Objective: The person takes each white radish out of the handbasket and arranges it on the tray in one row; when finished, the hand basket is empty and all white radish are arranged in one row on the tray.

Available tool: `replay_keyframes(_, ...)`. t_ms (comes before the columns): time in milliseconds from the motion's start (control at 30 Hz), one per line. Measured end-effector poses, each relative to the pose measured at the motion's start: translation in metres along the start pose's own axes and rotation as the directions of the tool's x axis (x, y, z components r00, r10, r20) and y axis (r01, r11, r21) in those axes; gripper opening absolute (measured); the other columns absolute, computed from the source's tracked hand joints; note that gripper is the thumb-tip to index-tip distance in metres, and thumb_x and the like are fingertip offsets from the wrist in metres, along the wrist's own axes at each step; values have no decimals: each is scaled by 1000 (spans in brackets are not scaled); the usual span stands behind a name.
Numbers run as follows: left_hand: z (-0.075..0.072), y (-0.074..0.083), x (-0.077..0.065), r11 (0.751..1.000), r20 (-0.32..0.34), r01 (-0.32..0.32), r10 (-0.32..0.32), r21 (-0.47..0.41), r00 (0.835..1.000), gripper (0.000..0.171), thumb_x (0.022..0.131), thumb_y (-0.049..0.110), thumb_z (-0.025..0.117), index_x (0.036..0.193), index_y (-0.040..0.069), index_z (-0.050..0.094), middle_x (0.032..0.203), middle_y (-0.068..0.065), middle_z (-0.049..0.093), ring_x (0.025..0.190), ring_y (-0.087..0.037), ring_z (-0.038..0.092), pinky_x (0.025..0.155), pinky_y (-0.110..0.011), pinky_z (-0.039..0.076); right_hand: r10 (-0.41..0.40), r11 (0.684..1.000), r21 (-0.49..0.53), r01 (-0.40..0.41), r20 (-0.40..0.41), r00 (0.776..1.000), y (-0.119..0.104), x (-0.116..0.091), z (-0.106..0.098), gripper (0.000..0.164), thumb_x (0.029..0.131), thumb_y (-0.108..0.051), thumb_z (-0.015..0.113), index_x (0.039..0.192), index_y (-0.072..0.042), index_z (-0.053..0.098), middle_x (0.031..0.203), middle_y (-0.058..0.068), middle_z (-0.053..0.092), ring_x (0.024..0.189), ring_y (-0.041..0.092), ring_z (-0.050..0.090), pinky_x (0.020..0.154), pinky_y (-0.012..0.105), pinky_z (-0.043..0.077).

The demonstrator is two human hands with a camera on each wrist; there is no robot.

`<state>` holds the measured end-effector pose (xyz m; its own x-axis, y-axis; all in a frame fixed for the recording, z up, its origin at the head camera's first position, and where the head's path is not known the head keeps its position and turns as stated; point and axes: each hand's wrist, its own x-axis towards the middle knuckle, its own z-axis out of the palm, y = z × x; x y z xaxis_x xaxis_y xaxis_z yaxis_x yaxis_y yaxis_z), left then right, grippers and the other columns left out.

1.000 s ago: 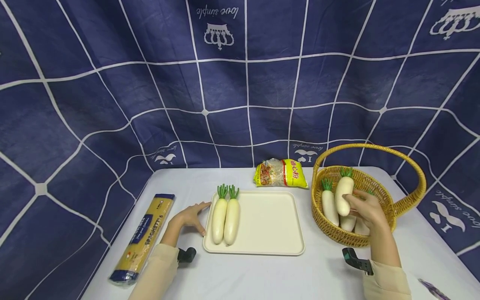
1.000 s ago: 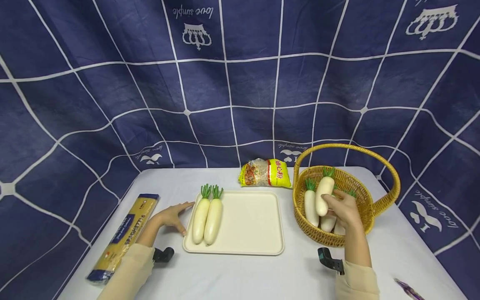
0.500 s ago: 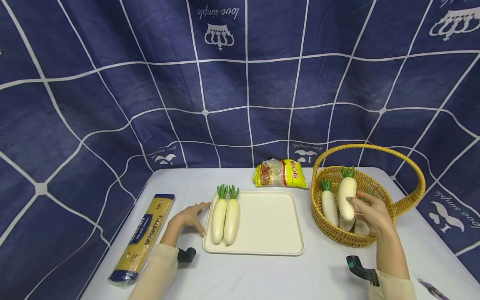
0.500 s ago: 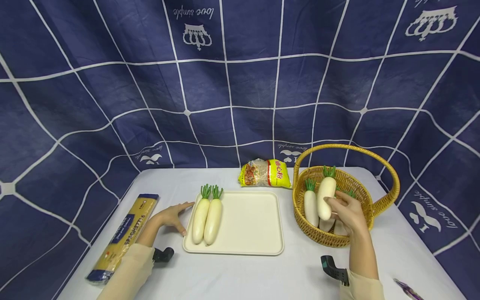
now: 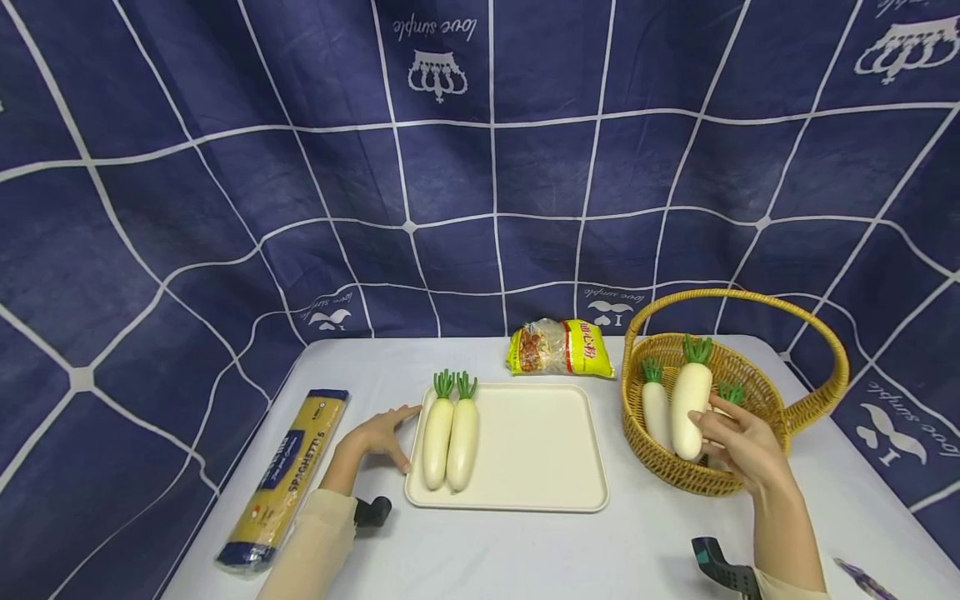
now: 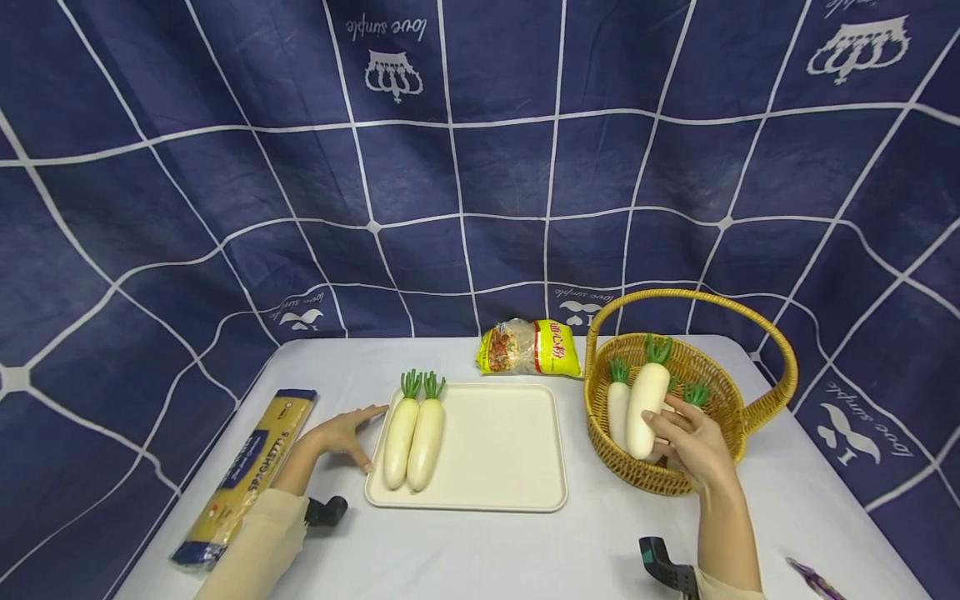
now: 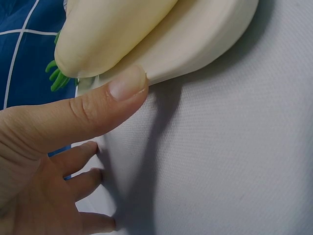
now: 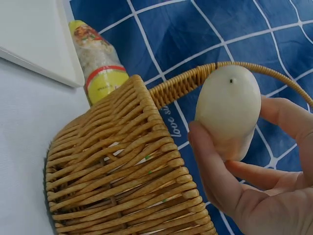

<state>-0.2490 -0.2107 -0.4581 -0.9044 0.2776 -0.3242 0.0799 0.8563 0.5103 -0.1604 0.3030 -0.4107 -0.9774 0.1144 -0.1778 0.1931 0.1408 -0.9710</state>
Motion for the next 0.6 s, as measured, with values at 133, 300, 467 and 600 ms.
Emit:
replay_keyframes(133, 0, -2, 1, 1000, 8, 2, -2, -2, 1000, 110, 48, 18, 91, 144, 10, 37, 149, -25, 28, 136, -50, 19, 108, -66, 16, -2, 1000, 24, 1, 24, 1000, 1, -4, 3, 87, 90, -23, 63, 148, 6, 4, 137, 32, 32, 82, 1, 63, 71, 24, 58)
replay_keyframes(300, 1, -3, 2, 1000, 5, -15, 15, -9, 1000, 110, 48, 17, 91, 144, 9, 37, 148, -26, 28, 135, -51, 20, 108, -66, 16, -22, 998, 66, 19, 42, 999, 2, -8, 6, 88, 89, -18, 64, 148, 4, 2, 114, 4, 51, 84, 6, 65, 75, 30, 58)
replay_keyframes(467, 1, -3, 2, 1000, 4, -27, 27, -12, 1000, 111, 48, 18, 91, 144, 9, 37, 148, -27, 28, 135, -51, 20, 109, -65, 16, -55, 991, 121, 50, 38, 998, 4, -11, 10, 88, 88, -13, 64, 148, 5, 2, 108, -5, 50, 86, 4, 64, 77, 30, 58)
replay_keyframes(600, 1, -3, 2, 1000, 3, -24, 24, -16, 1000, 111, 48, 19, 91, 144, 9, 37, 148, -27, 28, 135, -51, 19, 109, -66, 16, -68, 988, 141, 62, 42, 997, 4, -15, 15, 88, 87, -10, 65, 148, 5, 4, 110, -5, 48, 87, 4, 64, 77, 28, 57)
